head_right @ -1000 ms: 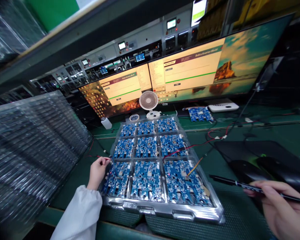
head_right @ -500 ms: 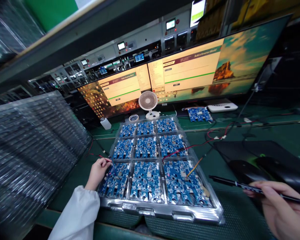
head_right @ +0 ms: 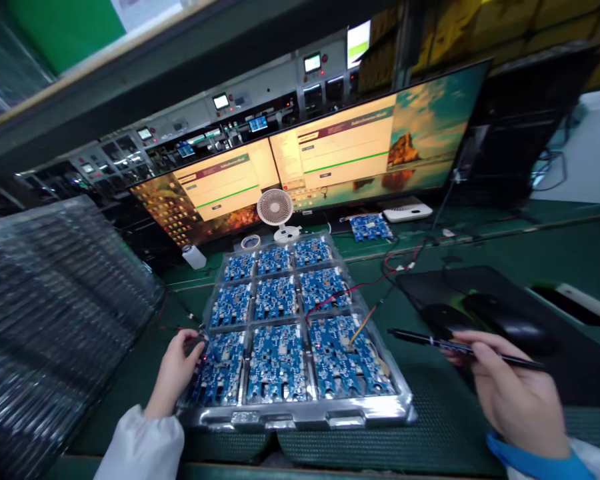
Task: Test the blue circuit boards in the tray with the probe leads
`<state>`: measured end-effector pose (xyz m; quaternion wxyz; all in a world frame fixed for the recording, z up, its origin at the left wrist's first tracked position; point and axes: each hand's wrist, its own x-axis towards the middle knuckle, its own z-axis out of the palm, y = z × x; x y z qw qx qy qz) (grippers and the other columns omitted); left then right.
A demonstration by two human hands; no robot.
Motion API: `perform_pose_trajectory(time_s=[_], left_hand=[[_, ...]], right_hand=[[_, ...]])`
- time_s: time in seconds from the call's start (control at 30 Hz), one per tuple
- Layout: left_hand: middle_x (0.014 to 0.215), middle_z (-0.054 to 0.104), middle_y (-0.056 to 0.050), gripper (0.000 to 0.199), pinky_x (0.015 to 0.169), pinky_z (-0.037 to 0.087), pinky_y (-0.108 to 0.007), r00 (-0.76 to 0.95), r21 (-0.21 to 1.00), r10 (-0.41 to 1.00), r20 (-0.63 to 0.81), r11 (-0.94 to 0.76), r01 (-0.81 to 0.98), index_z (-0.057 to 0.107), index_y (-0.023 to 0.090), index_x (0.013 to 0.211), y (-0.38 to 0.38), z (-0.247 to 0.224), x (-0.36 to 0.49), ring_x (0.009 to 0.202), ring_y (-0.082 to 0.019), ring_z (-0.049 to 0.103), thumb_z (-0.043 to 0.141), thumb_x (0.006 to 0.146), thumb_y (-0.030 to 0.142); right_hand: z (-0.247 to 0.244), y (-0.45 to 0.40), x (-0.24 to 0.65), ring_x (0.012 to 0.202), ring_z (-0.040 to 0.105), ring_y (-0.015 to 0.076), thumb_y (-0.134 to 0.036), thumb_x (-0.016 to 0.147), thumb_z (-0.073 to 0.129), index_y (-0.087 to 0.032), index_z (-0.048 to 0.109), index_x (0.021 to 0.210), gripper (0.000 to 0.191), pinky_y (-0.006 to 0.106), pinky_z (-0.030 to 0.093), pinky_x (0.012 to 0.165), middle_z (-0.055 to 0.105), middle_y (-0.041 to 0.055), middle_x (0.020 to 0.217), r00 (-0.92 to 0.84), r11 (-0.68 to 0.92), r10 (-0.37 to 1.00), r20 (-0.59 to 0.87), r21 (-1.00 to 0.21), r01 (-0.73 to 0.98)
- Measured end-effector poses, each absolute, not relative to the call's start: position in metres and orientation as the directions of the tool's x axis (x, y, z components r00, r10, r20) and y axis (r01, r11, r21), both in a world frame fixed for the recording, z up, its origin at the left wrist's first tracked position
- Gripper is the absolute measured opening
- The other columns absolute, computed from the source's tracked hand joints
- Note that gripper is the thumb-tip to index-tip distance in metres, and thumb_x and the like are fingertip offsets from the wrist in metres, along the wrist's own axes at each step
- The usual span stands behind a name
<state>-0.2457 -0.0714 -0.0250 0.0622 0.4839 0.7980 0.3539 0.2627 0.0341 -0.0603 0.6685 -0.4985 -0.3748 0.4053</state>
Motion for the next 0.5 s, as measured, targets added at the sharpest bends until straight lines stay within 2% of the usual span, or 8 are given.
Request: perform_pose_trajectory(time_s=[0.07, 0.13, 0.27, 0.33, 0.43, 0.5], left_hand=[[0.094, 0.060, -0.011, 0.031, 0.089, 0.046, -0.048, -0.539, 0.541, 0.786, 0.303, 0.323, 0.776, 0.053, 0.021, 0.090, -0.082, -0.020, -0.233, 0.096, -0.031, 0.058, 0.051, 0.075, 0.048], [0.089, 0.061, -0.010, 0.030, 0.084, 0.047, -0.047, -0.544, 0.475, 0.779, 0.311, 0.369, 0.799, 0.051, 0.022, 0.088, -0.092, -0.018, -0.218, 0.089, -0.031, 0.059, 0.046, 0.078, 0.050], [0.078, 0.066, -0.006, 0.024, 0.072, 0.048, -0.040, -0.528, 0.500, 0.846, 0.079, 0.424, 0.755, 0.049, 0.025, 0.090, -0.105, -0.023, -0.193, 0.076, -0.028, 0.066, 0.041, 0.081, 0.046], [0.079, 0.068, -0.006, 0.022, 0.072, 0.047, -0.040, -0.525, 0.491, 0.850, 0.040, 0.441, 0.752, 0.049, 0.026, 0.091, -0.105, -0.027, -0.188, 0.077, -0.028, 0.067, 0.039, 0.082, 0.044], [0.080, 0.069, -0.007, 0.020, 0.075, 0.046, -0.043, -0.513, 0.468, 0.840, 0.175, 0.388, 0.794, 0.049, 0.027, 0.089, -0.101, -0.030, -0.176, 0.080, -0.030, 0.067, 0.038, 0.084, 0.042], [0.082, 0.067, -0.008, 0.018, 0.079, 0.045, -0.045, -0.435, 0.503, 0.860, 0.267, 0.260, 0.824, 0.050, 0.027, 0.087, -0.096, -0.026, -0.155, 0.082, -0.029, 0.065, 0.040, 0.086, 0.041]], right_hand=[[-0.053, 0.032, 0.261, 0.065, 0.062, 0.0210, -0.054, 0.059, 0.077, -0.026, 0.072, 0.073, 0.033, 0.036, 0.052, 0.060, 0.066, 0.0097, 0.076, 0.386, 0.153, 0.920, 0.068, -0.969, -0.192], [-0.047, 0.031, 0.258, 0.065, 0.062, 0.0208, -0.056, 0.059, 0.076, -0.025, 0.072, 0.072, 0.033, 0.034, 0.053, 0.059, 0.067, 0.0098, 0.074, 0.374, 0.155, 0.924, 0.074, -0.969, -0.191], [-0.040, 0.029, 0.254, 0.063, 0.062, 0.0195, -0.058, 0.060, 0.074, -0.025, 0.071, 0.070, 0.035, 0.031, 0.052, 0.055, 0.068, 0.0094, 0.073, 0.366, 0.177, 0.925, 0.098, -0.966, -0.190], [-0.039, 0.029, 0.254, 0.061, 0.062, 0.0191, -0.057, 0.059, 0.076, -0.024, 0.070, 0.070, 0.035, 0.029, 0.052, 0.053, 0.068, 0.0093, 0.071, 0.368, 0.188, 0.923, 0.114, -0.967, -0.171], [-0.034, 0.025, 0.252, 0.059, 0.062, 0.0184, -0.052, 0.056, 0.080, -0.023, 0.068, 0.069, 0.033, 0.027, 0.053, 0.053, 0.066, 0.0070, 0.068, 0.375, 0.200, 0.917, 0.139, -0.971, -0.128], [-0.029, 0.018, 0.248, 0.059, 0.061, 0.0170, -0.052, 0.062, 0.076, -0.023, 0.066, 0.068, 0.032, 0.027, 0.054, 0.055, 0.064, 0.0045, 0.068, 0.333, 0.229, 0.922, 0.196, -0.972, -0.060]])
